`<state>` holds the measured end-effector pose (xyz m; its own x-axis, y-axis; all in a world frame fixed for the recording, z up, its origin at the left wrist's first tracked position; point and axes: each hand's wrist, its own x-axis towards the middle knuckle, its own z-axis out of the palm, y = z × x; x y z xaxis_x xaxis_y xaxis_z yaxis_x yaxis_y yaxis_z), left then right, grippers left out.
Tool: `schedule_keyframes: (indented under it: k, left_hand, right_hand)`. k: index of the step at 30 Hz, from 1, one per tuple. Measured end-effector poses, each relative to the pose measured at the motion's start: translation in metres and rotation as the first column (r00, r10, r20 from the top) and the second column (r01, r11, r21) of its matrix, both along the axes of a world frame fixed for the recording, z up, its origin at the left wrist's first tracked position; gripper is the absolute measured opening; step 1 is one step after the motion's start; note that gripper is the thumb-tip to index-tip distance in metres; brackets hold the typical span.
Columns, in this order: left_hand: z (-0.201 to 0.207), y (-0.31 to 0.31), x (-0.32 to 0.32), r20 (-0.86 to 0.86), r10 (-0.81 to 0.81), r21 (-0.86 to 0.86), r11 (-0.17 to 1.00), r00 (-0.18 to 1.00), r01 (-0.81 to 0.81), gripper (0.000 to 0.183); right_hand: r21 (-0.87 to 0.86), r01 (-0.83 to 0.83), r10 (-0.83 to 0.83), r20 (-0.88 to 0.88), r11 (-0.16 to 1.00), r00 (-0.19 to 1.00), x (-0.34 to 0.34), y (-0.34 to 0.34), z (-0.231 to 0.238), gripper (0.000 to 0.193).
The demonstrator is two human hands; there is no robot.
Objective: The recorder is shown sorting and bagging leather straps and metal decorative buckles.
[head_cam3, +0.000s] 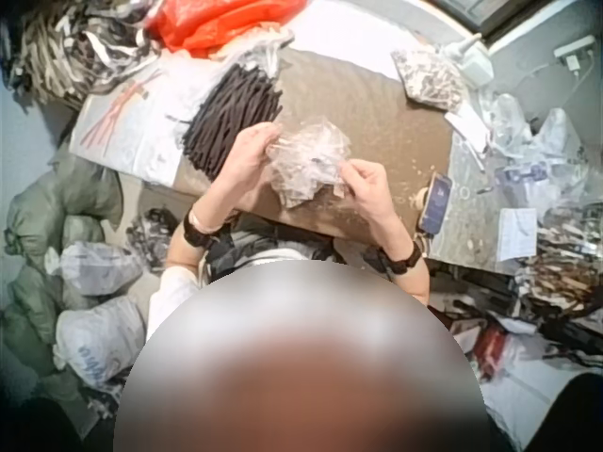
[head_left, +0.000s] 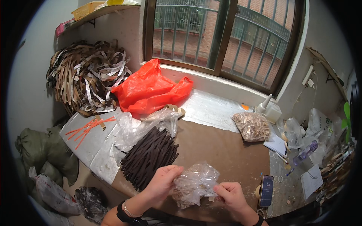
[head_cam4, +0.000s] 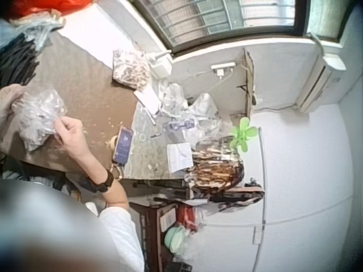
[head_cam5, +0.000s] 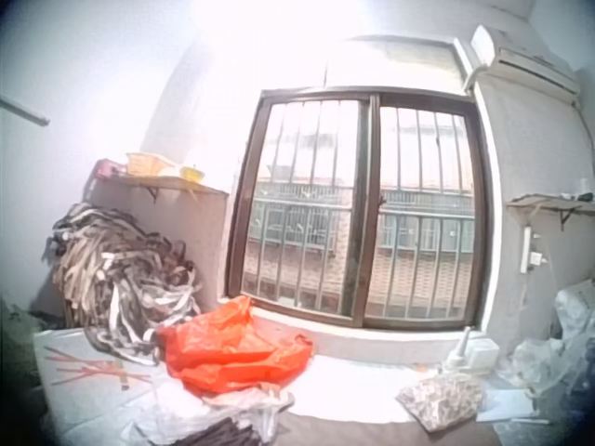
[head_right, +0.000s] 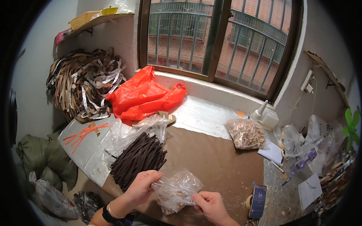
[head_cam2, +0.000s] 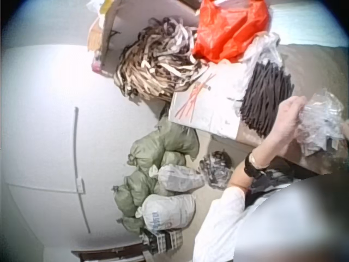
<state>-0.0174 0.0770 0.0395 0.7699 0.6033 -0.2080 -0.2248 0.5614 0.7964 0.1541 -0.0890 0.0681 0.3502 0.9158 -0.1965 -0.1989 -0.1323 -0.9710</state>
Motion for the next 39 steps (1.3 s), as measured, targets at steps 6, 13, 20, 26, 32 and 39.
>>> schedule_keyframes:
  k: [6, 13, 20, 26, 32, 39]
  left_hand:
    - [0.031, 0.042, -0.024, 0.036, 0.231, 0.252, 0.939, 0.972, -0.233, 0.028]
    - [0.076, 0.003, -0.003, -0.094, 0.132, 0.728, 0.685, 0.987, -0.022, 0.035]
    - [0.079, -0.005, -0.006, -0.043, 0.106, 0.701, 0.712, 0.993, -0.046, 0.029]
    - [0.080, 0.000, -0.020, 0.029, 0.616, 0.916, 0.299, 0.787, -0.267, 0.023]
    - [0.094, -0.029, -0.023, 0.152, 0.401, 0.933, -0.359, 0.903, 0.002, 0.025]
    - [0.079, -0.029, -0.008, -0.075, 0.389, 0.948, -0.258, 0.918, 0.186, 0.017]
  right_hand:
    - [-0.159, 0.016, 0.044, 0.365, 0.987, 0.930, 0.012, -0.031, 0.036, 0.036]
    - [0.311, 0.009, -0.292, 0.879, 0.950, 0.378, 0.004, -0.006, 0.077, 0.012]
    - [-0.241, -0.555, 0.531, 0.718, 0.796, 0.450, -0.008, 0.068, 0.068, 0.026]
    - [-0.493, -0.509, 0.682, 0.668, 0.706, 0.299, 0.013, 0.117, 0.072, 0.043]
    - [-0.578, -0.484, 0.717, 0.678, 0.657, 0.164, 0.006, 0.126, 0.087, 0.045]
    - [-0.671, -0.448, 0.804, 0.537, 0.591, 0.256, 0.010, 0.124, 0.101, 0.050]
